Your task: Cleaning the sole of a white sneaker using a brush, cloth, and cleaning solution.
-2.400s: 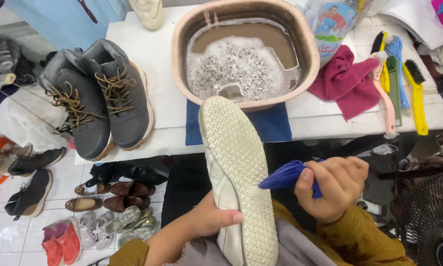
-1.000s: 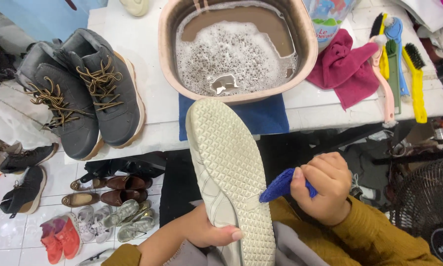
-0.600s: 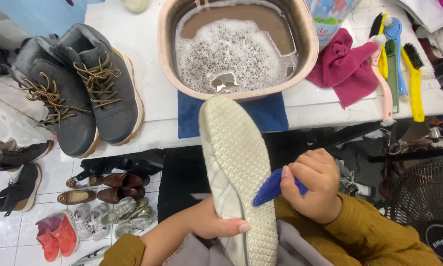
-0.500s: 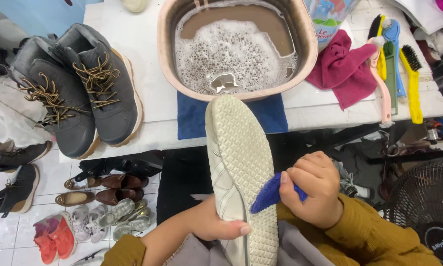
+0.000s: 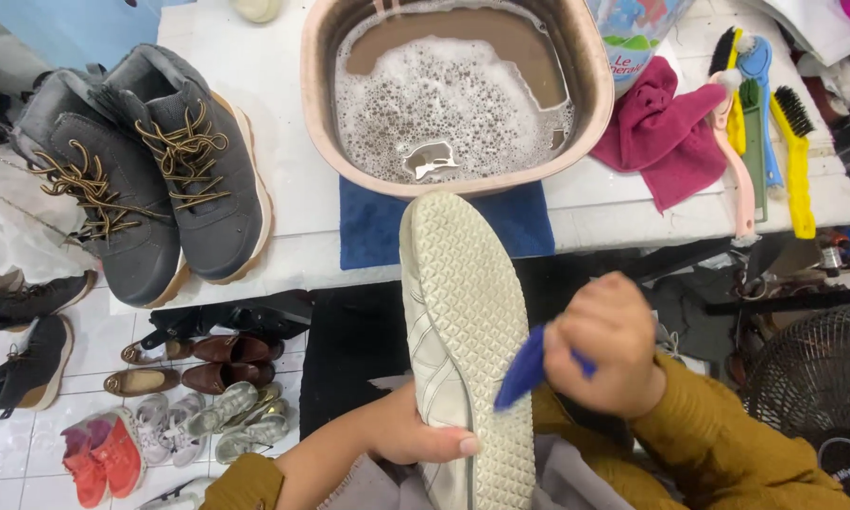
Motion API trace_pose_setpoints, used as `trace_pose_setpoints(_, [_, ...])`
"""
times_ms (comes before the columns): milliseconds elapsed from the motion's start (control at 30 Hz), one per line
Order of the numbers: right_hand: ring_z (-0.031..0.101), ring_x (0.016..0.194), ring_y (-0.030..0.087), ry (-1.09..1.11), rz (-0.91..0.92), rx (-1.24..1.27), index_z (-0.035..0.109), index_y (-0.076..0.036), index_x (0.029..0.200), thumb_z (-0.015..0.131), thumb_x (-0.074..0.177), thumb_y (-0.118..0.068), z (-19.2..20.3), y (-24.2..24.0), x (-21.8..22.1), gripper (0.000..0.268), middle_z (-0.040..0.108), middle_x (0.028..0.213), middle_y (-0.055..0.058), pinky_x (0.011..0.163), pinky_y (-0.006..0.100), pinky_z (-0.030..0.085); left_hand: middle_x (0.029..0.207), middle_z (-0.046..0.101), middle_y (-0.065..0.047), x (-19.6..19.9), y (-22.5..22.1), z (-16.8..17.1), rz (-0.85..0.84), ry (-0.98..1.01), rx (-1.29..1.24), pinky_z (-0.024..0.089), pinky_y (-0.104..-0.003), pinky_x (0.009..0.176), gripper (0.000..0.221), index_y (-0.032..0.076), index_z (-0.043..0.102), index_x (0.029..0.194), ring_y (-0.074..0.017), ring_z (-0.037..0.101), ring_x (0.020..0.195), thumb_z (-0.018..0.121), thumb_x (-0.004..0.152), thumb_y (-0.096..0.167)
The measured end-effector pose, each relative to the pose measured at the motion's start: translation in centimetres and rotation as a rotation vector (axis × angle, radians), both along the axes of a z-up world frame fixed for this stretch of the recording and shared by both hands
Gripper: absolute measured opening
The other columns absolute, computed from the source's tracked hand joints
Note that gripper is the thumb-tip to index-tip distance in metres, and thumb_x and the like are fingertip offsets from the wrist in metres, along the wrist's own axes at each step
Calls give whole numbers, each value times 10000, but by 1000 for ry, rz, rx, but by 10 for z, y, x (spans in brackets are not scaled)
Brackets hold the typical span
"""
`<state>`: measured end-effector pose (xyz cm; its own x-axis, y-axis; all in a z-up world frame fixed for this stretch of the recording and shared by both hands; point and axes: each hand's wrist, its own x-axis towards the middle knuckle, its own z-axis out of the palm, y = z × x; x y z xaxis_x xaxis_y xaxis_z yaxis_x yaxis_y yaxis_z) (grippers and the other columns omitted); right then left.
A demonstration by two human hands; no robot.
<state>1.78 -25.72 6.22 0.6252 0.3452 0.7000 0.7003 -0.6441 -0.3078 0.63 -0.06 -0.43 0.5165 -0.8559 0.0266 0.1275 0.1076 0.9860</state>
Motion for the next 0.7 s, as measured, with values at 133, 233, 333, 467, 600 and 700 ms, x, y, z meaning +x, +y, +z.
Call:
trace_pose_setpoints(133, [346, 485, 269, -18, 171, -72, 463, -83, 587, 533, 921, -132, 7, -9, 20, 345, 359, 550, 56, 577, 415, 281, 1536, 480, -155, -1, -1, 9, -34, 13, 3, 332, -467, 1243, 737, 20, 413, 1492, -287, 457, 1437, 686, 924, 403])
trace_pose_setpoints(233, [327, 475, 279, -42, 204, -55, 458, -77, 589, 538, 910, -119, 10, -15, 38, 333, 360, 546, 56, 561, 427, 251, 1525, 499, -149, -1, 1, 4, -23, 24, 11, 354, -458, 1226, 746, 25, 428, 1485, -271, 480, 1416, 709, 906, 403])
trace_pose_setpoints(333, [398, 500, 253, -69, 369, -141, 500, -105, 632, 522, 932, -213, 22, 3, 14, 319, 380, 588, 26, 579, 387, 348, 1503, 511, -137, 0, -1, 6, -10, 14, -33, 349, -447, 1235, 735, 16, 442, 1471, -253, 486, 1395, 697, 925, 437])
trace_pose_setpoints(467, [366, 496, 264, -28, 197, -128, 485, -87, 603, 562, 924, -116, 6, -17, 45, 331, 382, 545, 35, 588, 416, 279, 1485, 550, -118, -2, 5, -7, -16, 19, 129, 385, -440, 1198, 722, 44, 495, 1446, -249, 513, 1385, 707, 884, 446])
trace_pose_setpoints(600, [400, 517, 250, -62, 389, -121, 506, -149, 630, 517, 908, -215, 20, 1, 22, 286, 419, 579, 8, 594, 411, 328, 1468, 555, -116, 0, 2, 2, -29, 79, 50, 390, -443, 1208, 704, 44, 494, 1442, -247, 523, 1368, 706, 903, 443])
trace_pose_setpoints(700, [395, 513, 275, -51, 185, -118, 479, -100, 608, 557, 930, -138, -7, -25, 45, 334, 393, 570, 47, 591, 422, 331, 1491, 539, -123, -2, 9, -8, 18, 77, 94, 391, -456, 1202, 765, 46, 465, 1465, -258, 506, 1391, 729, 873, 453])
